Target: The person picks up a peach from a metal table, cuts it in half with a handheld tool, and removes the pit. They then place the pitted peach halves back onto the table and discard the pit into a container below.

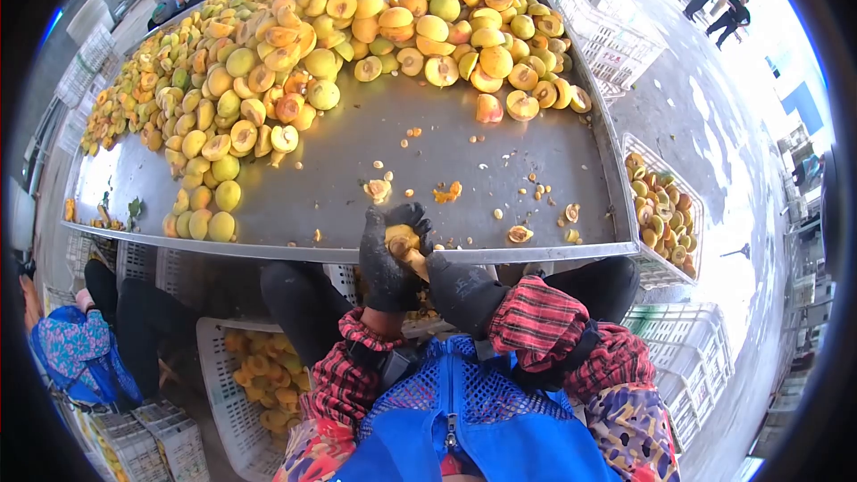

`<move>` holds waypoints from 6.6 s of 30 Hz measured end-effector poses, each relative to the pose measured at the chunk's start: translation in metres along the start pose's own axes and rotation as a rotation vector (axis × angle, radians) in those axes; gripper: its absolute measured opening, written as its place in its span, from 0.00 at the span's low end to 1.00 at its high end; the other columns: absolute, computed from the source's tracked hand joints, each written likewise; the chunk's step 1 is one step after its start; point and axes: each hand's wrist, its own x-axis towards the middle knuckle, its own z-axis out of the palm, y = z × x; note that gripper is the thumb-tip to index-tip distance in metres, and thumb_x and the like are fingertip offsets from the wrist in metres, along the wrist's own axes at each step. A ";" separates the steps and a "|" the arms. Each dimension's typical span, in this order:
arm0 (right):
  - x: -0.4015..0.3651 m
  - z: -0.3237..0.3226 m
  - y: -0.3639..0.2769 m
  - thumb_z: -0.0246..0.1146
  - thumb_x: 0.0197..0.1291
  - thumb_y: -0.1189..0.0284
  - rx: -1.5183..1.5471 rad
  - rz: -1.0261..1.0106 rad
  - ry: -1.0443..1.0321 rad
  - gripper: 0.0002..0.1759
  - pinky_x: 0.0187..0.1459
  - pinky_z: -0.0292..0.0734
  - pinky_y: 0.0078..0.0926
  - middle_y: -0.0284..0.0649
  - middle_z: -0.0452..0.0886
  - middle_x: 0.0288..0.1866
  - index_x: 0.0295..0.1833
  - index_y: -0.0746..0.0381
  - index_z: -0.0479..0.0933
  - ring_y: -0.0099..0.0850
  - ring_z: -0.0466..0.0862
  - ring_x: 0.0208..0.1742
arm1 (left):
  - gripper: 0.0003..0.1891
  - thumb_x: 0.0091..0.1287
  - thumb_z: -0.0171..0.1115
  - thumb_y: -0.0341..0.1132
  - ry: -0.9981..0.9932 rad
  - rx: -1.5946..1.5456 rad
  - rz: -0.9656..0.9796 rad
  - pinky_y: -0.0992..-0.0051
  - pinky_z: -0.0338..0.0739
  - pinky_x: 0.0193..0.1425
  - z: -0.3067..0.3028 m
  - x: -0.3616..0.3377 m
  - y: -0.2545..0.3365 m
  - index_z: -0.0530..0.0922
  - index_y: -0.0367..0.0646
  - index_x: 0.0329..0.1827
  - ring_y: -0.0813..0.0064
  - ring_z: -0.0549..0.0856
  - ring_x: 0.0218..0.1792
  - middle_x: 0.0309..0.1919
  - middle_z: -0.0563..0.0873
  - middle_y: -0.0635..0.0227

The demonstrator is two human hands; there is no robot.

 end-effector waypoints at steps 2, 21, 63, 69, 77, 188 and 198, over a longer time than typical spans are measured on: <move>0.001 0.001 0.002 0.59 0.56 0.71 -0.074 -0.008 0.008 0.15 0.36 0.76 0.40 0.49 0.78 0.30 0.46 0.69 0.69 0.46 0.82 0.34 | 0.25 0.73 0.42 0.52 -0.052 0.020 0.021 0.70 0.79 0.44 -0.007 0.004 -0.002 0.75 0.37 0.50 0.69 0.81 0.40 0.40 0.82 0.63; -0.004 -0.067 -0.005 0.55 0.56 0.74 0.591 0.259 -0.527 0.16 0.28 0.72 0.29 0.41 0.75 0.27 0.50 0.68 0.70 0.27 0.77 0.27 | 0.19 0.72 0.46 0.39 -0.453 0.894 0.121 0.72 0.79 0.46 0.009 0.003 0.028 0.80 0.30 0.40 0.70 0.85 0.37 0.35 0.86 0.58; -0.055 0.040 0.072 0.63 0.60 0.63 1.010 0.414 -0.603 0.18 0.30 0.72 0.21 0.34 0.77 0.30 0.48 0.65 0.72 0.22 0.76 0.29 | 0.14 0.64 0.62 0.37 0.658 1.271 0.286 0.78 0.77 0.33 -0.081 -0.092 0.230 0.79 0.37 0.47 0.80 0.80 0.31 0.35 0.82 0.69; -0.066 0.006 0.063 0.64 0.60 0.65 1.113 0.395 -0.462 0.19 0.36 0.72 0.22 0.35 0.77 0.33 0.51 0.66 0.71 0.22 0.77 0.33 | 0.22 0.62 0.61 0.44 0.454 1.809 0.598 0.67 0.79 0.42 -0.062 0.117 0.216 0.76 0.36 0.52 0.62 0.83 0.38 0.40 0.83 0.56; -0.075 0.000 0.078 0.62 0.62 0.68 1.259 0.344 -0.408 0.16 0.39 0.74 0.24 0.35 0.77 0.35 0.50 0.65 0.71 0.23 0.78 0.36 | 0.22 0.55 0.65 0.40 0.379 2.098 0.726 0.58 0.75 0.48 -0.072 0.195 0.179 0.73 0.37 0.49 0.45 0.78 0.47 0.44 0.77 0.45; -0.032 -0.035 0.002 0.59 0.57 0.70 0.273 0.110 0.129 0.22 0.36 0.73 0.40 0.52 0.77 0.36 0.57 0.63 0.67 0.49 0.79 0.35 | 0.21 0.72 0.41 0.40 0.041 0.336 0.179 0.63 0.84 0.44 0.053 -0.001 -0.019 0.75 0.30 0.50 0.65 0.84 0.38 0.42 0.82 0.56; -0.016 0.021 0.026 0.58 0.58 0.72 0.810 0.000 0.136 0.21 0.38 0.74 0.41 0.53 0.77 0.39 0.57 0.63 0.66 0.48 0.79 0.36 | 0.16 0.70 0.45 0.35 -0.006 0.318 0.307 0.67 0.84 0.43 0.059 -0.007 -0.014 0.77 0.31 0.47 0.67 0.84 0.40 0.39 0.83 0.58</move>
